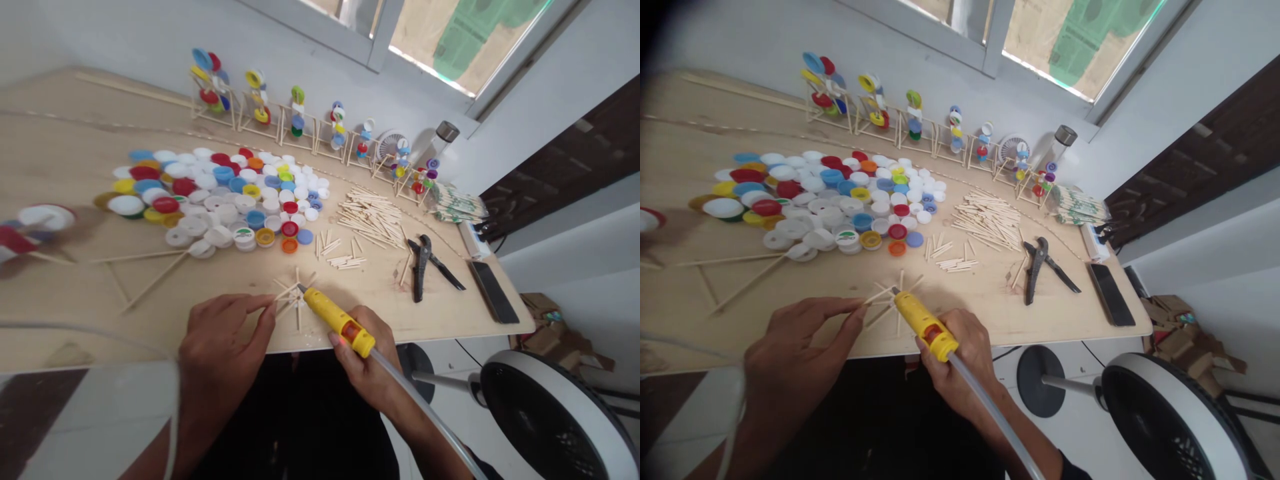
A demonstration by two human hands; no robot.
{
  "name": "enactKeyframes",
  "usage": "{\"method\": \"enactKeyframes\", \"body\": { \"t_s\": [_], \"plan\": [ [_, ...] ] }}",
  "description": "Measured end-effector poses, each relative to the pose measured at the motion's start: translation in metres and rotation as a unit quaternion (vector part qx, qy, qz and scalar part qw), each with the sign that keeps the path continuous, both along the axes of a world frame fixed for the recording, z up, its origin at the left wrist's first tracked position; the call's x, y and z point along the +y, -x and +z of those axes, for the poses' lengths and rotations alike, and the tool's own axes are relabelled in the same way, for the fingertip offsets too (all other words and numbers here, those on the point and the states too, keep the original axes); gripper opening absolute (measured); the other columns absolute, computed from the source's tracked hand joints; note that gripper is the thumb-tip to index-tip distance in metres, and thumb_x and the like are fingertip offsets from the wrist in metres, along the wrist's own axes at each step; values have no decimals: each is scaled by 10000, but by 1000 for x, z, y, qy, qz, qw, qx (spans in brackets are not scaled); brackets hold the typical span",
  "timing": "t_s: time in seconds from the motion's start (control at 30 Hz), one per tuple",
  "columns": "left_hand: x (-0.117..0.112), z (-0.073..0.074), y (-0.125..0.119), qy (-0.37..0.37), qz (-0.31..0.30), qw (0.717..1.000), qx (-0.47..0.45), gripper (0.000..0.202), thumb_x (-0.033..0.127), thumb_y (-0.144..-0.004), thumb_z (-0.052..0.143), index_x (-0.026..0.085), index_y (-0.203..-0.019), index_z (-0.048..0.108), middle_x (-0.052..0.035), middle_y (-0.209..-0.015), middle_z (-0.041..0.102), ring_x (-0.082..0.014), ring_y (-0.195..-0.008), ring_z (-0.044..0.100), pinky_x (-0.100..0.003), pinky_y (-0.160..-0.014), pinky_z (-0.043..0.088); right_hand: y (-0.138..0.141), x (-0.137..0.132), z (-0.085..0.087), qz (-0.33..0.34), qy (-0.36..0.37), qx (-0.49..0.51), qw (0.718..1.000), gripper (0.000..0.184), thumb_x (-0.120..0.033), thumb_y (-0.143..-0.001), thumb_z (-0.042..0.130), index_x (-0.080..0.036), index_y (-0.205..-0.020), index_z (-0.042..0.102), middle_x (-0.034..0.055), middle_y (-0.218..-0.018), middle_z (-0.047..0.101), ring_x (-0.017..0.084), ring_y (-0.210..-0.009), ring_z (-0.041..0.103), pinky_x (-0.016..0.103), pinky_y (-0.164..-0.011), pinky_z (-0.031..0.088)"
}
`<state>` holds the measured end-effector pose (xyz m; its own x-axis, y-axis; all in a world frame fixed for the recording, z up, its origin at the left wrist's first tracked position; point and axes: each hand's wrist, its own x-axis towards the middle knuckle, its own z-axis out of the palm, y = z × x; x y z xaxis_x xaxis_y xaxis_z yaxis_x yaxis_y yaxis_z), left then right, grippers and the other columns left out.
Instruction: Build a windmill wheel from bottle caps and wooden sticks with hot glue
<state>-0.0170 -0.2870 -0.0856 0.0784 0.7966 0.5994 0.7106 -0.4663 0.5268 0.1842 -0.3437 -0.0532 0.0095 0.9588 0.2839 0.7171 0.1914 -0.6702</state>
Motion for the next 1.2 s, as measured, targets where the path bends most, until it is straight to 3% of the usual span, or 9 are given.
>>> {"method": "enactKeyframes", "body": {
  "t_s": [0.37, 0.77, 0.97, 1.2],
  "plan": [
    [0, 3, 0, 4, 2, 1000, -1, 66, 259, -931, 587, 262, -915, 652, -6, -847, 777, -224, -816, 724, -383, -782, 528, -1, 1, 0, 8, -13, -10, 1000, 219, -367, -954, 506, -223, -788, 501, -6, -706, 558, 143, -605, 526, 267, -559, 387],
    [1, 3, -3, 51, 18, 998, -32, 110, 329, -921, 592, 272, -881, 676, -8, -838, 779, -231, -816, 727, -368, -765, 540, -1, -2, 4, 20, -7, 15, 1000, 218, -379, -951, 512, -226, -796, 500, -7, -719, 561, 137, -609, 523, 263, -556, 394],
    [0, 6, -2, 102, 37, 991, -75, 142, 384, -897, 601, 298, -836, 695, 31, -785, 771, -215, -759, 732, -337, -668, 550, -4, -1, 3, 36, -13, 4, 999, 212, -380, -952, 516, -223, -810, 522, 3, -724, 572, 150, -624, 543, 275, -572, 408],
    [2, 5, 1, 139, 52, 983, -105, 131, 401, -855, 641, 299, -830, 720, 48, -798, 783, -210, -777, 735, -339, -714, 567, -16, -1, 8, 30, -15, -12, 999, 199, -382, -949, 523, -230, -821, 527, 4, -726, 583, 156, -635, 543, 281, -587, 418]
  ]
}}
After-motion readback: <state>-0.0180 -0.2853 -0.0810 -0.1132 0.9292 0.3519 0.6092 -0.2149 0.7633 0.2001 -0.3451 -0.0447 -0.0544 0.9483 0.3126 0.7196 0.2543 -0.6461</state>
